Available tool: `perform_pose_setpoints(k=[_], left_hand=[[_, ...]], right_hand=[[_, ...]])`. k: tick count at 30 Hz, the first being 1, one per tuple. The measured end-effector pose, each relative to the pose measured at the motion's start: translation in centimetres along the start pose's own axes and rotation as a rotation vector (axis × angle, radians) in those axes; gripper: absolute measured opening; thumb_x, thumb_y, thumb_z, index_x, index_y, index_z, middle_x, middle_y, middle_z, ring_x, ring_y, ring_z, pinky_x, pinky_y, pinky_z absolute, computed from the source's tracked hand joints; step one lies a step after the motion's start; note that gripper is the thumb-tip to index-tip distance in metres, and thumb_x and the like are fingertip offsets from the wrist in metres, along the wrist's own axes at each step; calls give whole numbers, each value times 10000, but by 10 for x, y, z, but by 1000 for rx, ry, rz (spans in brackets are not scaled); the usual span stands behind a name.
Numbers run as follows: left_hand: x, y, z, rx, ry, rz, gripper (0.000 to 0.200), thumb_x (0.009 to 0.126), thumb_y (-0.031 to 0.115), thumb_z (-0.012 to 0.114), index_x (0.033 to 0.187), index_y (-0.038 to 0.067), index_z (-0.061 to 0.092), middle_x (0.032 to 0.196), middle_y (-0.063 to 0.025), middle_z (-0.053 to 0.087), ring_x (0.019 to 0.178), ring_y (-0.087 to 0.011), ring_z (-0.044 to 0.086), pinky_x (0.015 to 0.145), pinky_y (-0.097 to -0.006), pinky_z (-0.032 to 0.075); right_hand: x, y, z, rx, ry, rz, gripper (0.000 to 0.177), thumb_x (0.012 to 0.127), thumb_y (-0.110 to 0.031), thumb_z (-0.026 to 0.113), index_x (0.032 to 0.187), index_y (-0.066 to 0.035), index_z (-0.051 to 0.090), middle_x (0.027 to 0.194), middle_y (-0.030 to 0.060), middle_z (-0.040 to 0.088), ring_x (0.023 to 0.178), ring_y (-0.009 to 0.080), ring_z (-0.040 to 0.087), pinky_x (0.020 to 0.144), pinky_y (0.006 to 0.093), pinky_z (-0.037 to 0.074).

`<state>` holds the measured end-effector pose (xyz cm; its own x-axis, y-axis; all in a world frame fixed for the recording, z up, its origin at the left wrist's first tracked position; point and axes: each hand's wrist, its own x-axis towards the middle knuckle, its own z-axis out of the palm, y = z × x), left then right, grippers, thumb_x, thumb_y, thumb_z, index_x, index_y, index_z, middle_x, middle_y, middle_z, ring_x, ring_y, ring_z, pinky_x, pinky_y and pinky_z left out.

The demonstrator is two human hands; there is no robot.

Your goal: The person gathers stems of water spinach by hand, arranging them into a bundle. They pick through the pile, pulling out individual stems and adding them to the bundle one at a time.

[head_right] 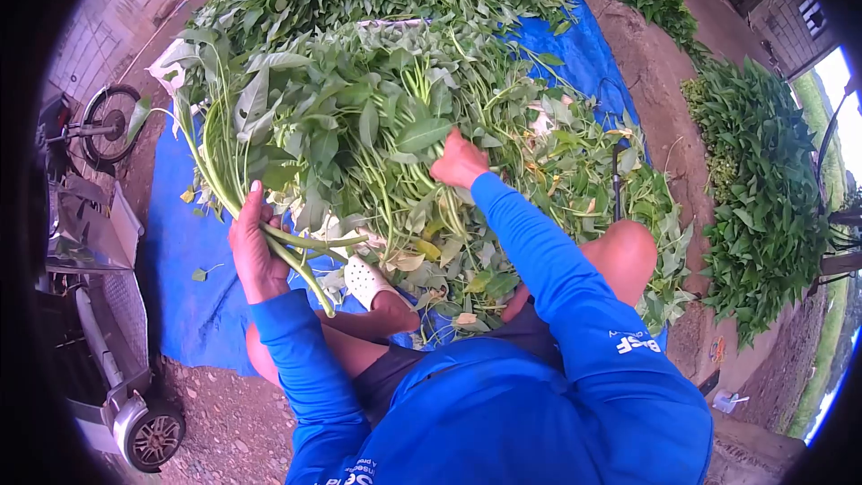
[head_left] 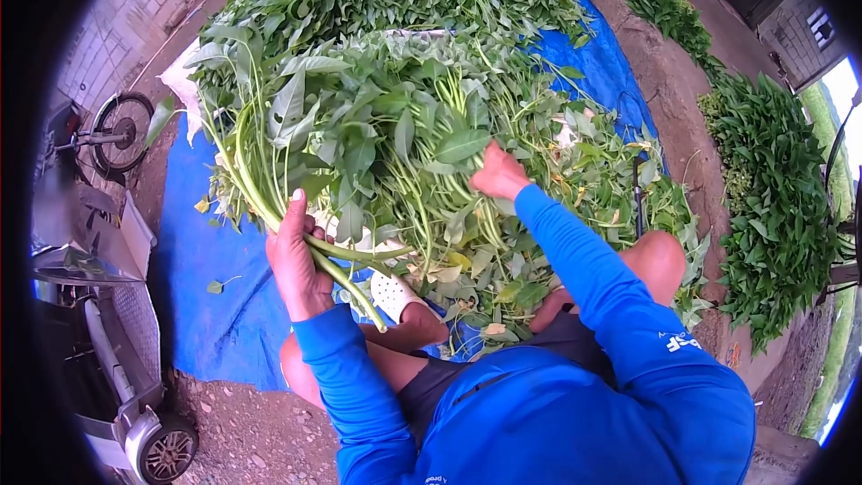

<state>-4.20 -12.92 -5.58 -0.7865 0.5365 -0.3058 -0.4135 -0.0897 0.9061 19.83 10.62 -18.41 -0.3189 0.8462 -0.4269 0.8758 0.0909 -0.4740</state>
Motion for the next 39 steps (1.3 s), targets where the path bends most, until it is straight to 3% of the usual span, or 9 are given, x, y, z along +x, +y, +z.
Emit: perform_pose_setpoints(k=[2, 10, 14, 20, 24, 29, 33, 38, 39], left_hand=[[-5, 2, 0, 1, -3, -27, 299, 929, 308, 849, 947, 143, 601, 683, 45, 507, 552, -76, 501, 485, -264, 443], [3, -8, 13, -35, -41, 2, 303, 935, 296, 844, 951, 146, 581, 669, 45, 484, 541, -82, 496, 477, -259, 430], [-5, -7, 16, -21, -30, -21, 281, 946, 281, 832, 952, 148, 584, 669, 48, 488, 535, -79, 491, 471, -258, 421], [-4, -12, 23, -12, -52, -33, 299, 938, 304, 839, 973, 143, 589, 673, 48, 491, 532, -78, 481, 469, -259, 416], [-8, -6, 21, 30, 7, -34, 295, 941, 299, 835, 971, 139, 588, 658, 51, 484, 526, -77, 480, 469, -259, 419], [0, -13, 24, 25, -7, -41, 313, 940, 309, 840, 929, 141, 576, 656, 50, 485, 535, -78, 490, 478, -263, 432], [4, -13, 26, 11, -19, -30, 312, 943, 310, 835, 895, 154, 569, 651, 55, 474, 518, -79, 472, 473, -261, 425], [1, -12, 29, 7, -48, -37, 294, 948, 303, 827, 903, 153, 578, 653, 56, 476, 528, -73, 478, 473, -255, 419], [2, -13, 31, 0, -57, -37, 293, 949, 300, 826, 902, 155, 576, 652, 57, 475, 526, -72, 477, 472, -254, 417]], right_hand=[[-3, 10, -41, 122, 85, -157, 991, 778, -241, 793, 1613, 18, 326, 1386, 292, 657, 1270, 430, 655, 1126, 433, 503], [48, 94, -6, -55, -11, -93, 1056, 834, -381, 769, 1681, -52, 230, 1582, 227, 527, 1432, 395, 539, 1233, 582, 348], [-3, 39, -2, -80, 250, 25, 1333, 756, -538, 848, 1704, -25, 63, 1709, 339, 227, 1577, 480, 287, 1278, 579, 267], [4, 18, 42, -393, 119, 76, 1497, 705, -609, 890, 1710, -151, -120, 1679, 416, 186, 1505, 580, 333, 1244, 672, 237], [40, 62, 37, -29, 14, 45, 1447, 729, -506, 903, 1712, -122, -88, 1606, 376, 358, 1418, 506, 501, 1203, 620, 340], [25, 50, 39, -146, 88, 113, 1375, 753, -379, 887, 1699, -42, -53, 1510, 391, 483, 1311, 491, 602, 1142, 502, 478], [48, 67, 10, 17, -107, 20, 1368, 734, -336, 903, 1676, 52, -10, 1544, 355, 498, 1364, 440, 583, 1167, 443, 461], [56, 102, -75, 496, -283, -89, 1389, 659, -241, 934, 1665, 112, 44, 1737, 302, 194, 1611, 321, 254, 1309, 337, 179], [52, 106, -83, 591, -235, -93, 1250, 685, -217, 915, 1660, 92, 196, 1689, 266, 343, 1568, 305, 343, 1300, 349, 199]])
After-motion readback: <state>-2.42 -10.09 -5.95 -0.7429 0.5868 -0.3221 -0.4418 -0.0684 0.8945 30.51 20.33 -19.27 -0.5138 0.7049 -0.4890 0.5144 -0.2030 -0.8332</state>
